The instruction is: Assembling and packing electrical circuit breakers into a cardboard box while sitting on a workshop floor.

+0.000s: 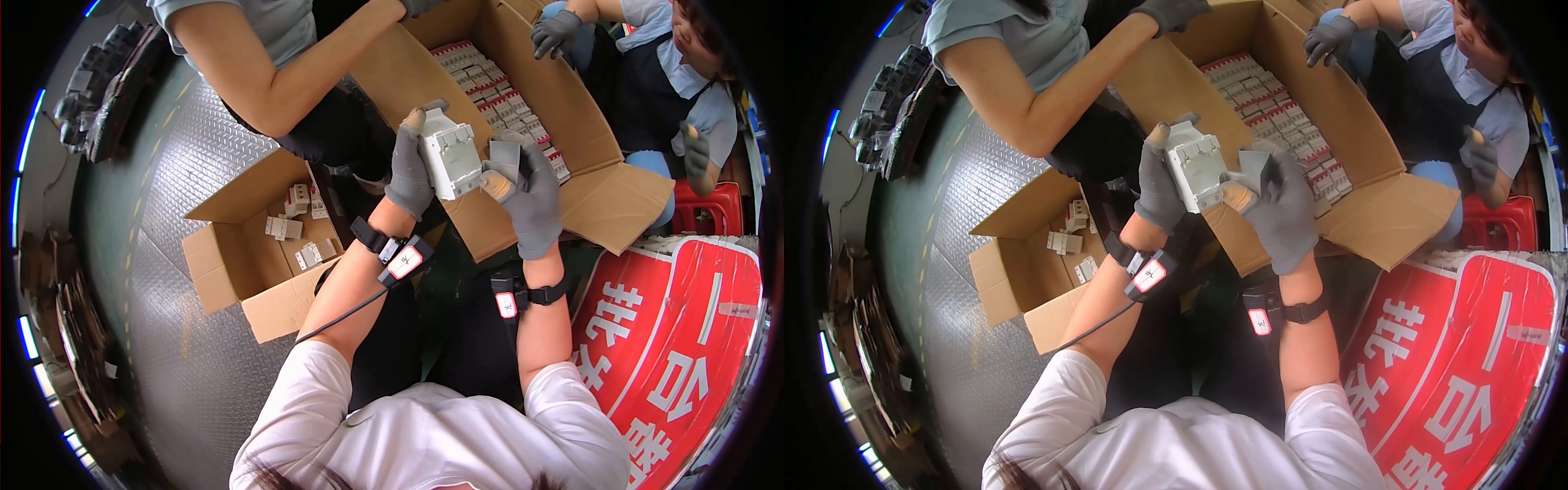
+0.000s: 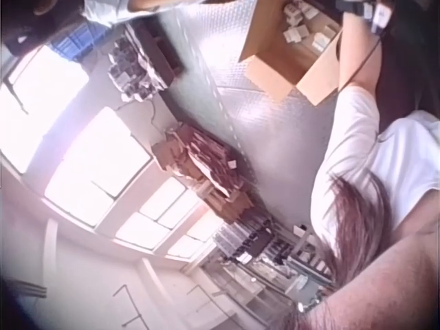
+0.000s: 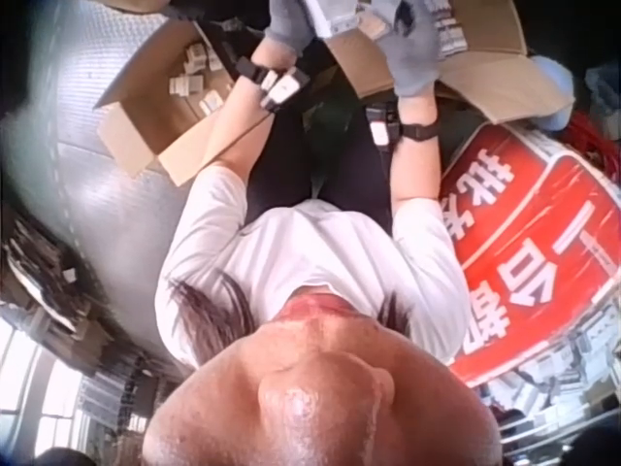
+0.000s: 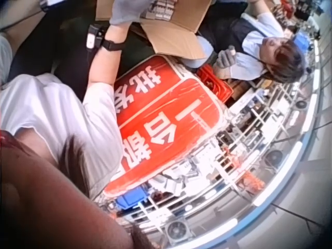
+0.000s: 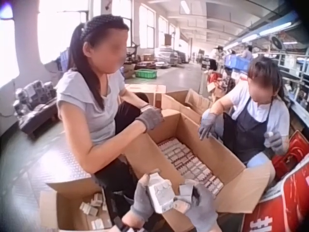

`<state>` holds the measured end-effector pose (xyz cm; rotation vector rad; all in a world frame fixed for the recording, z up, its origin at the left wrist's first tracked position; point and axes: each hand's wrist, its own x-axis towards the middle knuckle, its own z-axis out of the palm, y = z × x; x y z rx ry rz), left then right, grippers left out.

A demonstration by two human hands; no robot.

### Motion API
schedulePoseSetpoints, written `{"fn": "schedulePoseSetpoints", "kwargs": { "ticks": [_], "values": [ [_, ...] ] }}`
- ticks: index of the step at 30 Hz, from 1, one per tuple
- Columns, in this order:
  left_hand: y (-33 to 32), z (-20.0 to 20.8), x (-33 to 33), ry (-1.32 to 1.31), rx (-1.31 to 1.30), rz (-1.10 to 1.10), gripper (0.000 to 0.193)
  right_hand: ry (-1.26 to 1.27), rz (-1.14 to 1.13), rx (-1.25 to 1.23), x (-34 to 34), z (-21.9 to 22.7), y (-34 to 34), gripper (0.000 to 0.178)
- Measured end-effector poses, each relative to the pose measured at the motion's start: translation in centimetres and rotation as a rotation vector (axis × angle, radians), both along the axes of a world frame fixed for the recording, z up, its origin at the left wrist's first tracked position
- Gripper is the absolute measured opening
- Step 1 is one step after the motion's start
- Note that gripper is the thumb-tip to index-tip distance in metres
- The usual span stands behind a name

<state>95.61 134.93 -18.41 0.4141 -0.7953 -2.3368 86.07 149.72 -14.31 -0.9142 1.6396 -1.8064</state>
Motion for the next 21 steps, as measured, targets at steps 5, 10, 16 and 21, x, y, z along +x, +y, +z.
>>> {"fn": "schedulePoseSetpoints", "kwargs": {
  "ticks": [5,10,16,21],
  "values": [
    [0.6,0.4,-0.3,-0.074,-0.226,0.035,0.054,0.019,0.039,0.091,0.4,-0.1,-0.3,0.079],
    [0.7,0.7,0.1,0.009,-0.338,-0.027,0.049,0.006,0.114,0.138,0.7,0.8,-0.4,0.077],
    [0.2,0.4,0.3,-0.09,-0.534,0.034,0.043,0.216,0.031,0.287,1.3,1.5,-0.3,0.069],
    [0.3,0.0,0.5,-0.079,-0.529,0.025,0.042,0.284,0.0,0.336,1.6,1.6,-0.3,0.06]
  ]
}}
